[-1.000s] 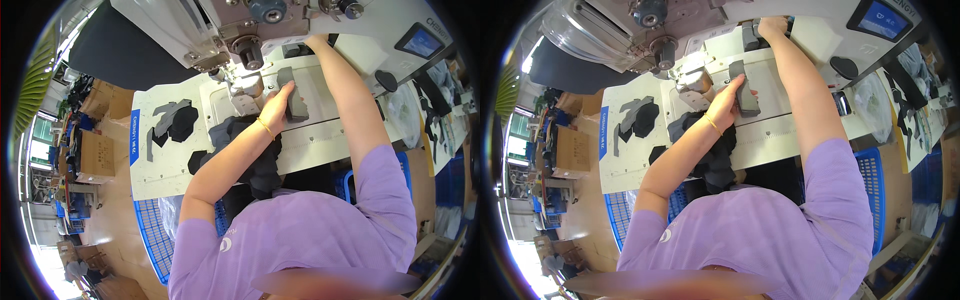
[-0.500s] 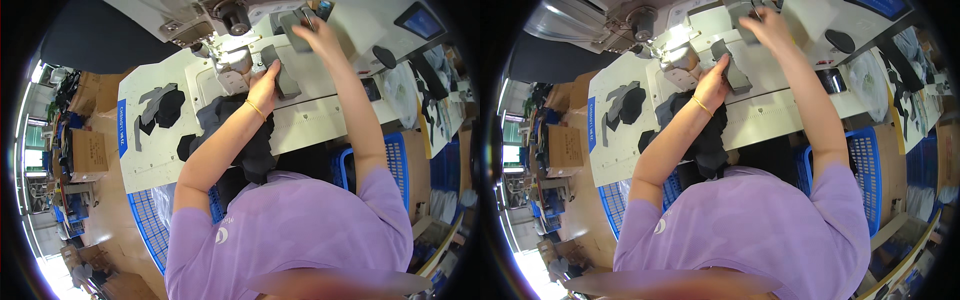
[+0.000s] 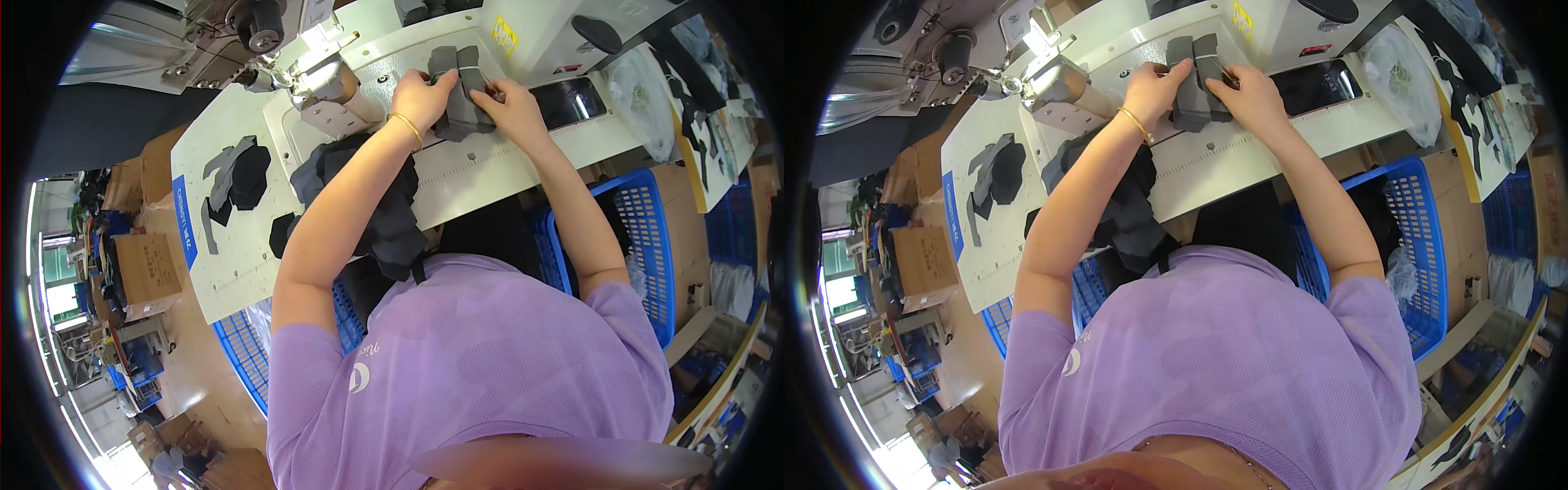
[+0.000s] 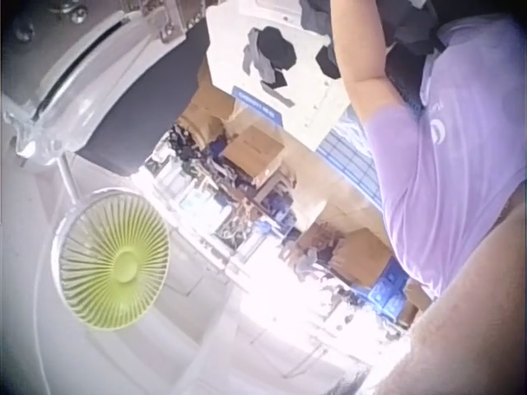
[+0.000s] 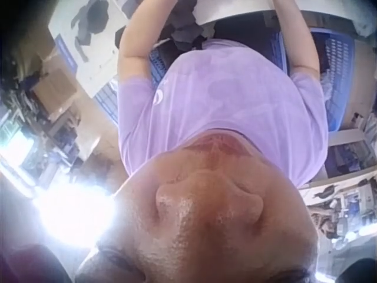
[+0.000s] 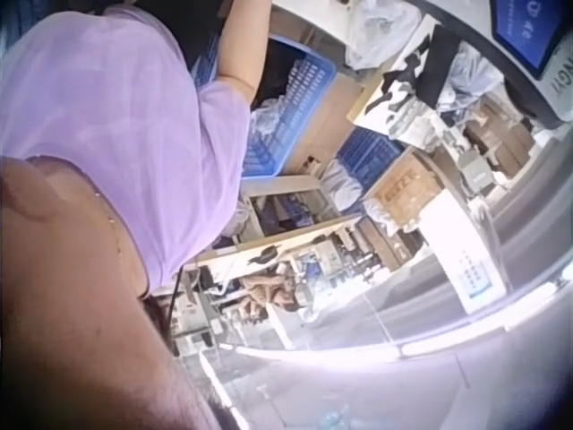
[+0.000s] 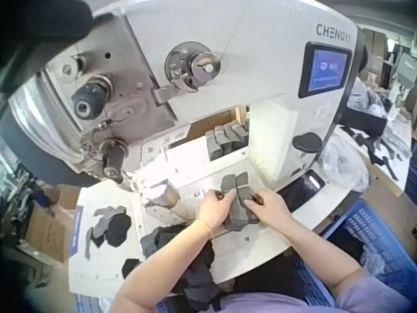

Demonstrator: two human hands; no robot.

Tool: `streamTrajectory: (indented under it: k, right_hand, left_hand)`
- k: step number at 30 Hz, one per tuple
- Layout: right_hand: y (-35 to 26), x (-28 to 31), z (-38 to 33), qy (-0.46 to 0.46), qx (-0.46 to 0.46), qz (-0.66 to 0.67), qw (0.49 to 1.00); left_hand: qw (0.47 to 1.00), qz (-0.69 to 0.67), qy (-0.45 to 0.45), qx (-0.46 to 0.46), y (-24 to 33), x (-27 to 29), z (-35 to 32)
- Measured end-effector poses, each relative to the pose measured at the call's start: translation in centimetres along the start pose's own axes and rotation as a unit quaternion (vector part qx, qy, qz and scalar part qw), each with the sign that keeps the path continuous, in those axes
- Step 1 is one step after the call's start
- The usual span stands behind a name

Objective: Sewing fabric pieces together using an industrial sewing machine.

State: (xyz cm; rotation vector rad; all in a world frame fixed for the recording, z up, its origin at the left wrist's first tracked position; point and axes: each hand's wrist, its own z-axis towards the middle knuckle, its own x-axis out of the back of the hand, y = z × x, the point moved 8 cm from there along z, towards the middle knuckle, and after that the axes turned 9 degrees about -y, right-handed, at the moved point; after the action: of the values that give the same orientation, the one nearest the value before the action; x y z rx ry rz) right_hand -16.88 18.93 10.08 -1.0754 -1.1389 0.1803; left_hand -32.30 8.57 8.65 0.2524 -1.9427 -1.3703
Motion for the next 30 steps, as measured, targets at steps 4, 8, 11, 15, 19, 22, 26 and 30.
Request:
streamTrajectory:
  k: [4, 8, 11, 15, 19, 22, 26, 30]
  right_hand:
    - [0.7, 0.1, 0.0, 0.017, -0.005, -0.041, 0.999]
    - [-4.0, 3.4, -3.4, 0.173, 0.13, -0.025, 0.976]
    - [-8.9, 4.3, -5.5, 0.161, 0.236, 0.086, 0.954]
    - [-10.8, 3.3, -6.1, 0.1, 0.333, 0.096, 0.933]
    - [-9.3, 2.7, -5.3, -0.025, 0.253, 0.205, 0.945]
    - [-7.5, 2.6, -5.4, -0.173, 0.133, 0.421, 0.88]
    - [-5.1, 4.1, -5.6, -0.191, 0.174, 0.269, 0.928]
    - [-0.5, 8.9, -5.1, -0.077, 0.085, 0.365, 0.924]
  left_hand:
    - [0.959, -0.271, -0.074, 0.043, -0.4, -0.4, -1.1]
    - [0.893, -0.436, -0.104, -0.045, 2.2, 1.0, -4.1]
    - [0.87, -0.446, -0.205, -0.034, 3.6, 1.0, -6.6]
    - [0.814, -0.51, -0.275, -0.032, 4.5, -0.6, -8.9]
    - [0.856, -0.417, -0.304, -0.034, 5.9, -0.9, -10.5]
    - [0.88, -0.338, -0.326, -0.067, 6.2, -0.6, -10.5]
    - [0.889, -0.247, -0.379, -0.073, 6.3, -1.3, -11.4]
    - [0.884, -0.206, -0.419, -0.018, 6.2, -2.1, -12.9]
